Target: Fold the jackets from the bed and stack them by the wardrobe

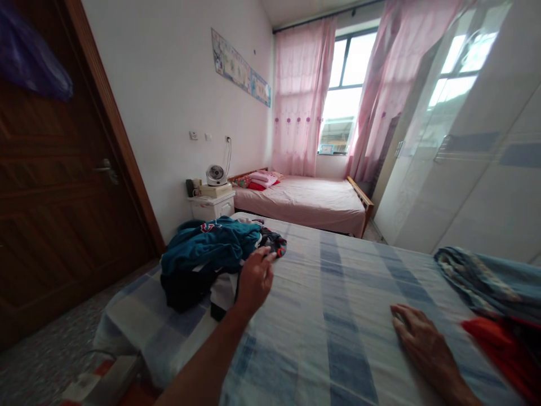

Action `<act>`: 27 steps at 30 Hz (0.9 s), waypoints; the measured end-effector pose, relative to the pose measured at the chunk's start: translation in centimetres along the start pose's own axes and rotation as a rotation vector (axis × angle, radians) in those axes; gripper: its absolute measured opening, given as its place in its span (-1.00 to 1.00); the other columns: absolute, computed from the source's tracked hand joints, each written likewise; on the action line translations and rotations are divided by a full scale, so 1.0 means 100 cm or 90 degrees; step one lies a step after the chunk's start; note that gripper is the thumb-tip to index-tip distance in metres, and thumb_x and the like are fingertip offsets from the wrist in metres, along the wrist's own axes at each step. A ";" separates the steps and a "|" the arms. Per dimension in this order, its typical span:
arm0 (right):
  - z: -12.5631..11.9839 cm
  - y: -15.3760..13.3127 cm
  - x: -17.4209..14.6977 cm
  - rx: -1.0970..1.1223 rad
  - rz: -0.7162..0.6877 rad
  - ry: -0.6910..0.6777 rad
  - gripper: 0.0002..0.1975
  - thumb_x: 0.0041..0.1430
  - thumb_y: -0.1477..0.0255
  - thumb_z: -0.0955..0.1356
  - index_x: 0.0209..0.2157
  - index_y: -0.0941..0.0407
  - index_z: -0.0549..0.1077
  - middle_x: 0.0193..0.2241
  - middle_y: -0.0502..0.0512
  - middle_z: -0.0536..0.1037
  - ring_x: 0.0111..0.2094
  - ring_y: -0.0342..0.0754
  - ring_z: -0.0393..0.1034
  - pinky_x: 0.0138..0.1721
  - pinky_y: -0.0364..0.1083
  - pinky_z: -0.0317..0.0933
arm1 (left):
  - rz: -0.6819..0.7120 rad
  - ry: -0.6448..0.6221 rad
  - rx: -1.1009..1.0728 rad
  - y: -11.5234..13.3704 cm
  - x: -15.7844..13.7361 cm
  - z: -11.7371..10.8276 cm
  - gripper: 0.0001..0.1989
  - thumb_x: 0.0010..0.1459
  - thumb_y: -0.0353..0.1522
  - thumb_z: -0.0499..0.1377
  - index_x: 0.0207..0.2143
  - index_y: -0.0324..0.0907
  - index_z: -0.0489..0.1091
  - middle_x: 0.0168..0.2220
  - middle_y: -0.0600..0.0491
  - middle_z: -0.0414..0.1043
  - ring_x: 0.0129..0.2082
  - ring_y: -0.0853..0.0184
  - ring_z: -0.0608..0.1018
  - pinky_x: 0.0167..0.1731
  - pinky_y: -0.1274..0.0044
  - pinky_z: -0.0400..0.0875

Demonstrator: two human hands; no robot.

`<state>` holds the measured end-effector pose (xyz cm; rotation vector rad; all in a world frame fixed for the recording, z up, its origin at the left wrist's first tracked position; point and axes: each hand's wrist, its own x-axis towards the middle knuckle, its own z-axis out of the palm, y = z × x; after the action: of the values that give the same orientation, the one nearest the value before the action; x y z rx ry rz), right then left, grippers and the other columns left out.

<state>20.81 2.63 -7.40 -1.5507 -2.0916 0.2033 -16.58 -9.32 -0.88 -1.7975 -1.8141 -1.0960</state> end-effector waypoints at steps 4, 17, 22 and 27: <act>0.000 0.000 0.000 -0.004 -0.006 0.007 -0.52 0.05 0.18 0.11 -0.15 0.12 0.43 -0.03 0.22 0.43 0.01 0.15 0.30 -0.01 0.13 0.18 | -0.140 0.085 0.141 -0.041 0.013 -0.036 -0.59 0.14 -0.47 -0.01 0.05 -0.28 0.27 0.17 -0.17 0.14 0.22 0.10 0.13 0.17 0.23 0.05; 0.003 0.002 0.000 -0.014 -0.009 -0.013 -0.49 0.09 0.18 0.08 -0.11 0.14 0.42 0.00 0.21 0.40 0.02 0.13 0.28 0.02 0.09 0.15 | -0.388 0.088 -0.144 -0.089 0.047 -0.088 -0.85 -0.12 -0.28 0.16 -0.62 -0.16 0.36 -0.60 0.03 0.39 -0.37 0.11 0.51 -0.34 0.44 0.33; 0.002 0.001 0.000 -0.027 -0.003 -0.019 -0.48 0.10 0.18 0.07 -0.09 0.13 0.41 0.01 0.20 0.39 0.02 0.13 0.27 0.00 0.09 0.16 | -0.421 0.191 -0.461 -0.035 0.111 -0.102 -0.83 -0.12 -0.26 0.16 -0.56 -0.19 0.32 -0.69 0.17 0.28 -0.65 0.38 0.38 -0.61 0.58 0.26; 0.002 -0.001 0.001 -0.026 -0.010 -0.013 -0.50 0.11 0.21 0.08 -0.08 0.14 0.41 0.02 0.20 0.39 0.03 0.11 0.27 0.01 0.09 0.15 | -0.367 0.143 -0.795 0.050 0.154 -0.095 -0.88 -0.22 -0.40 0.24 -0.56 -0.24 0.37 -0.66 0.17 0.33 -0.68 0.46 0.38 -0.60 0.62 0.30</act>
<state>20.59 2.69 -7.49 -1.5611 -2.1360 0.1722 -16.26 -6.39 17.64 -1.4507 -1.5995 -2.9753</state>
